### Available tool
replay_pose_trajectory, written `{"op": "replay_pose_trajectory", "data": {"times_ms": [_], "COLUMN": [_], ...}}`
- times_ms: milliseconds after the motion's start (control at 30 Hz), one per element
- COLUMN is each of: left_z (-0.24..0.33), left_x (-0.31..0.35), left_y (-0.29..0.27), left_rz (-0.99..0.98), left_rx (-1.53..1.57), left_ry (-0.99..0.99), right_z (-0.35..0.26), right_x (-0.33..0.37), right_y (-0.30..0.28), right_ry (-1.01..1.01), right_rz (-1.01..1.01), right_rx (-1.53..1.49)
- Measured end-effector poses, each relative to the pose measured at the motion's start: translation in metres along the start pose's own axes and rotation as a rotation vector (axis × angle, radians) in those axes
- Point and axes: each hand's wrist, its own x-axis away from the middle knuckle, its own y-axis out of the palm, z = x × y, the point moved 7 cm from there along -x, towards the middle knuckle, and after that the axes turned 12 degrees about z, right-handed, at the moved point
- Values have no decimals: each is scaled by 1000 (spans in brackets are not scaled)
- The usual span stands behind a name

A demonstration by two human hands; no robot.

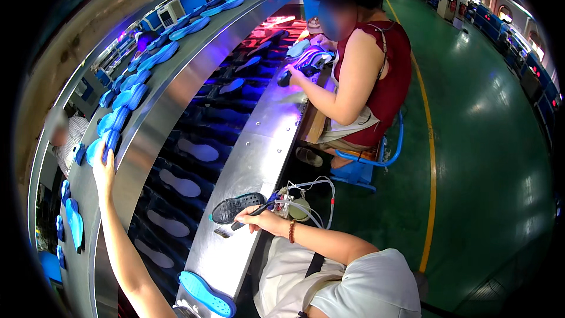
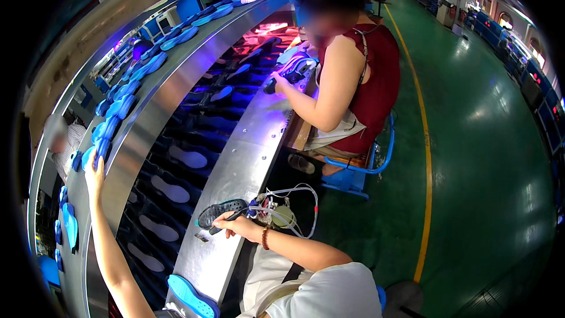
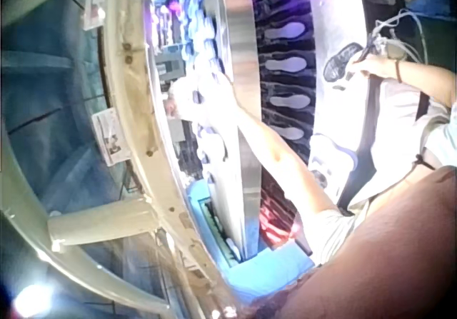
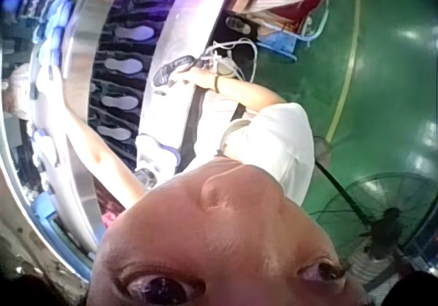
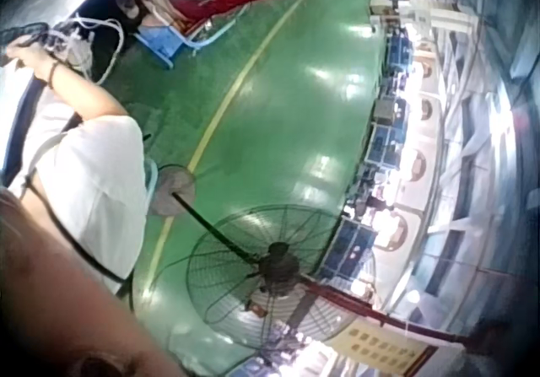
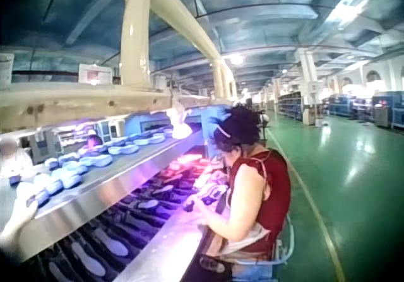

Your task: The person picks up blue shoe soles from a conveyor belt and applies a liquid to the bottom surface using a brush before returning them to the belt.

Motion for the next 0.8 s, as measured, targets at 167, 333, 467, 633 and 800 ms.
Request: {"op": "replay_pose_trajectory", "data": {"times_ms": [167, 333, 467, 633, 800], "left_z": [29, 42, 97, 60, 148], "left_x": [2, 39, 102, 191, 289], "left_y": [-22, -83, -104, -67, -55], "left_rz": [180, 647, 951, 422, -30], "left_rx": [-334, 57, 719, 1645, 1981], "left_ry": [31, -225, -699, -1031, -941], "right_z": [-2, -2, 9, -16, -35], "right_x": [-6, -4, -12, -5, 6], "right_y": [-11, -39, -40, -17, -14], "right_ry": [-28, 6, 61, -57, -45], "right_rz": [36, 202, 125, -20, -50], "right_rx": [-15, 5, -189, -332, -405]}}
